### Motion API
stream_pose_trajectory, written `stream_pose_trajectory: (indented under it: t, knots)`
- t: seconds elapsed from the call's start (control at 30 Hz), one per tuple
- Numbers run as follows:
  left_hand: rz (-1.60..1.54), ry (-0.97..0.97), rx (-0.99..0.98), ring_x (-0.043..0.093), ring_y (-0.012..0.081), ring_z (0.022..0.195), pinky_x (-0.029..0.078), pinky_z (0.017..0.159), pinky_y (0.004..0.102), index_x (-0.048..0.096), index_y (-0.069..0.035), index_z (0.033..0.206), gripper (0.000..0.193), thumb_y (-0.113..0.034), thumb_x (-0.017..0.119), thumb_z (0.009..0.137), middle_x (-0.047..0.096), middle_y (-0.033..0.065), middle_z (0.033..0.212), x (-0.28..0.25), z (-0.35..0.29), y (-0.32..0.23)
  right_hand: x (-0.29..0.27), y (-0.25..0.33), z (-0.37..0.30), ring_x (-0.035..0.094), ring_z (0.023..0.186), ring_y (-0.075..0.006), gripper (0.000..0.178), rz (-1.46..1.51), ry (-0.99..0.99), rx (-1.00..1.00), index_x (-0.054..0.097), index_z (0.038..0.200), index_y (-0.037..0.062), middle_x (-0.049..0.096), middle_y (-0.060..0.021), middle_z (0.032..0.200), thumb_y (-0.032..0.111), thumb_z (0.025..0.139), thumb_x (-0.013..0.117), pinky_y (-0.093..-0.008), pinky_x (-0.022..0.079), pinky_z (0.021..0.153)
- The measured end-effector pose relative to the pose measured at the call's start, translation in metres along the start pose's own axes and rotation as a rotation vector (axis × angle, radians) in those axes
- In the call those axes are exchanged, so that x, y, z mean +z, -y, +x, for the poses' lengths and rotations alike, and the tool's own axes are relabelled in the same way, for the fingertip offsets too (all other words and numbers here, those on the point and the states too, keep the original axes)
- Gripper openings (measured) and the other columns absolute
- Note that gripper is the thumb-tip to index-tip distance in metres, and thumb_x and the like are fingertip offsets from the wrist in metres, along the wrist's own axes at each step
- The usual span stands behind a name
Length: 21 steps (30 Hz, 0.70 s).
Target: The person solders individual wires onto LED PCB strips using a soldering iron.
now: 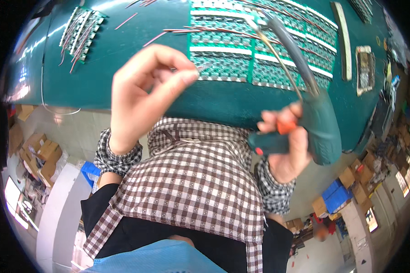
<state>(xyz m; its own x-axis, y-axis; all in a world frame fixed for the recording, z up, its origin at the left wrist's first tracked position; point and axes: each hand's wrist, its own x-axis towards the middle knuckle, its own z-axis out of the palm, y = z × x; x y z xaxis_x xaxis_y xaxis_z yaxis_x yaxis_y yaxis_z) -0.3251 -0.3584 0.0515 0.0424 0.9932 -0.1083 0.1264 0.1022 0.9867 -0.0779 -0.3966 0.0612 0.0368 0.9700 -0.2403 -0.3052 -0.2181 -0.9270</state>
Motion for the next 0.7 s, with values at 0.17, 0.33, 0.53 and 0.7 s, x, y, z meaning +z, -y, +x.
stream_pose_trajectory:
  t: [0.17,0.33,0.53,0.7]
  knots:
    - [-0.183,0.113,-0.001,0.043,-0.0008,0.064,0.034,0.056,0.0146,0.066,-0.001,0.096,0.014,0.000,0.069,0.082,0.061,-0.0021,0.088,0.031,-0.008,0.006,0.048,-0.003,0.023,0.064,0.092,-0.0270,0.039,-0.354,-0.032,-0.119,0.052,0.119,-0.0039,0.061,-0.0142,0.098,-0.004,0.081,0.063,-0.0369,0.056,0.080]
    - [-0.113,0.133,0.051,0.035,-0.0011,0.058,0.025,0.050,0.0169,0.066,-0.002,0.092,0.011,0.001,0.068,0.082,0.055,-0.0054,0.079,0.044,-0.012,0.011,0.045,-0.009,0.025,0.065,0.084,-0.0221,0.045,-0.357,-0.066,-0.106,0.054,0.117,-0.0026,0.062,-0.0122,0.097,-0.010,0.075,0.070,-0.0318,0.054,0.075]
    - [0.049,0.003,0.188,0.054,0.0153,0.071,0.044,0.064,0.0271,0.061,-0.002,0.085,0.007,-0.001,0.066,0.080,0.057,0.0041,0.077,0.035,-0.012,0.012,0.037,-0.009,0.013,0.063,0.085,-0.0227,0.039,-0.305,-0.129,-0.151,0.053,0.117,-0.0037,0.061,-0.0119,0.097,-0.010,0.079,0.061,-0.0326,0.053,0.076]
    - [0.295,-0.080,-0.016,0.055,0.0111,0.067,0.044,0.060,0.0235,0.062,-0.002,0.087,0.008,-0.001,0.067,0.080,0.059,0.0037,0.078,-0.006,-0.006,0.011,0.004,-0.003,-0.001,0.065,0.084,-0.0262,0.035,-0.184,-0.160,-0.143,0.052,0.118,-0.0053,0.061,-0.0133,0.096,0.004,0.085,0.061,-0.0348,0.055,0.069]
